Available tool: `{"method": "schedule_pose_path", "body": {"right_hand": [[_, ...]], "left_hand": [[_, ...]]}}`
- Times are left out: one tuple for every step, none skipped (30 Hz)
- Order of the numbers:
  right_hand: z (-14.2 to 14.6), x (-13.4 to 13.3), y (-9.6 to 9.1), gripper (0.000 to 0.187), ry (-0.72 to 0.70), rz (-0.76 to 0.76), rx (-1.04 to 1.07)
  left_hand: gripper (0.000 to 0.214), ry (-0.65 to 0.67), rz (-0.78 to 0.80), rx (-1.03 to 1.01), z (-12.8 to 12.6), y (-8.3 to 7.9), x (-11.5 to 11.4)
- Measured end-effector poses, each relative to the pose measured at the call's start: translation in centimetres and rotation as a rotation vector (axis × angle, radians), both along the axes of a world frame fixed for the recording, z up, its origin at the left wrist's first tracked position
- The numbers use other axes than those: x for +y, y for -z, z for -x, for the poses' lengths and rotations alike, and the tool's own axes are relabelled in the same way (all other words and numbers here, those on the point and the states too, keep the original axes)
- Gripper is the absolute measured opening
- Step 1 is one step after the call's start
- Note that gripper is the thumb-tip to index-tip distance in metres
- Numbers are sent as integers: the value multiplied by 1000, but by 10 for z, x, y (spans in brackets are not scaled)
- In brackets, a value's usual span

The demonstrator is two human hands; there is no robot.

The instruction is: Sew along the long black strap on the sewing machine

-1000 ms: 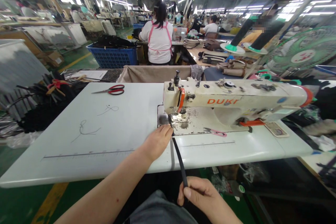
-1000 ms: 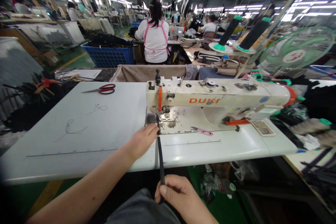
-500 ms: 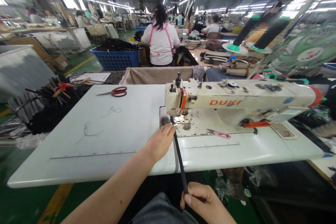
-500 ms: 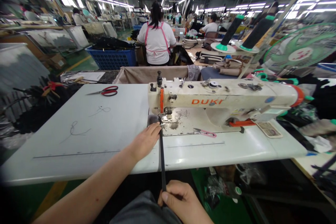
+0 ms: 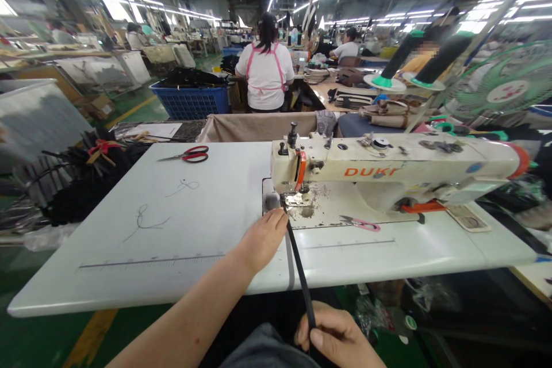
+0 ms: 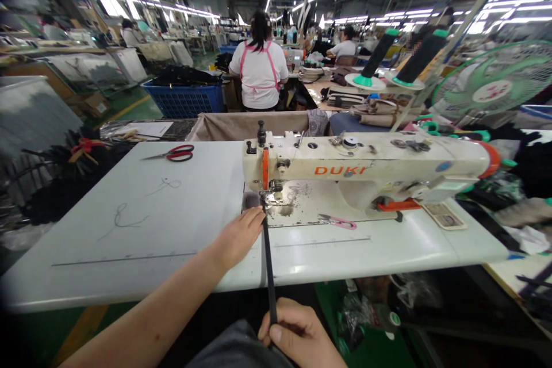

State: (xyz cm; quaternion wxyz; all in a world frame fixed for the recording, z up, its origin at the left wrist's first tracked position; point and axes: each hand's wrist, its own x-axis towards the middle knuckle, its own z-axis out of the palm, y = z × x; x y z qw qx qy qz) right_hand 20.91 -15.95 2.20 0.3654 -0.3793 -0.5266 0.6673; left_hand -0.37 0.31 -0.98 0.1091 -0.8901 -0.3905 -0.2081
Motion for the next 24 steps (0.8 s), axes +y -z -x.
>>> {"method": "schedule_pose_path", "body": {"right_hand": [[0, 2, -4, 33, -10, -24, -23], [0, 4, -7, 33, -29, -39, -32], [0, 5, -9, 34, -55, -44, -30], [1, 7, -10, 34, -86, -40, -25], [2, 8, -11, 34, -116, -29, -30], [4, 9, -11, 34, -139, -16, -54], [6, 10, -11, 34, -152, -5, -93], [8, 10, -11, 34, -146, 5, -137], [11, 11, -12, 33, -119, 14, -168], [13, 11, -12, 32, -78, 28, -164], [16, 11, -13, 32, -36, 59, -109], [19, 10, -14, 32, 2, 113, -1], [21, 9, -15, 33, 34, 185, 140], [23, 9, -15, 34, 56, 262, 284], [25, 8, -15, 37, 71, 327, 403], [26, 7, -15, 40, 76, 366, 465], [27, 7, -15, 42, 66, 369, 455], [27, 7, -14, 42, 42, 338, 374], [27, 8, -13, 40, 5, 286, 241], [26, 8, -12, 36, -47, 231, 82], [26, 8, -11, 33, -101, 179, -77], [25, 8, -10, 29, -149, 138, -209], [25, 8, -10, 26, -181, 111, -299], [26, 8, -10, 24, -194, 98, -342]], "left_hand": [[27, 5, 2, -1, 0, -1, 0], [26, 13, 6, 3, 1, -1, -1], [26, 21, 10, 11, 2, -2, -1], [26, 30, 11, 22, 2, -3, -1], [25, 37, 12, 34, 2, -4, -1], [25, 42, 12, 44, 3, -5, -1], [25, 44, 13, 50, 3, -6, -1], [26, 43, 14, 52, 3, -7, -1], [26, 39, 15, 48, 3, -8, -2], [26, 36, 16, 41, 3, -8, -2], [26, 34, 16, 32, 3, -8, -2], [26, 34, 16, 23, 3, -9, -2], [26, 33, 18, 14, 4, -9, -2], [26, 32, 21, 7, 3, -9, -2], [26, 30, 25, 2, 3, -9, -2], [25, 28, 28, -1, 3, -9, -2], [25, 24, 29, -3, 3, -9, -2], [25, 19, 29, -1, 3, -9, -3], [25, 16, 27, 3, 3, -9, -3], [26, 14, 26, 10, 2, -9, -3], [27, 11, 28, 19, 2, -10, -4], [28, 10, 32, 30, 2, -10, -4], [29, 11, 38, 42, 2, -11, -4], [30, 13, 44, 52, 1, -11, -4]]}}
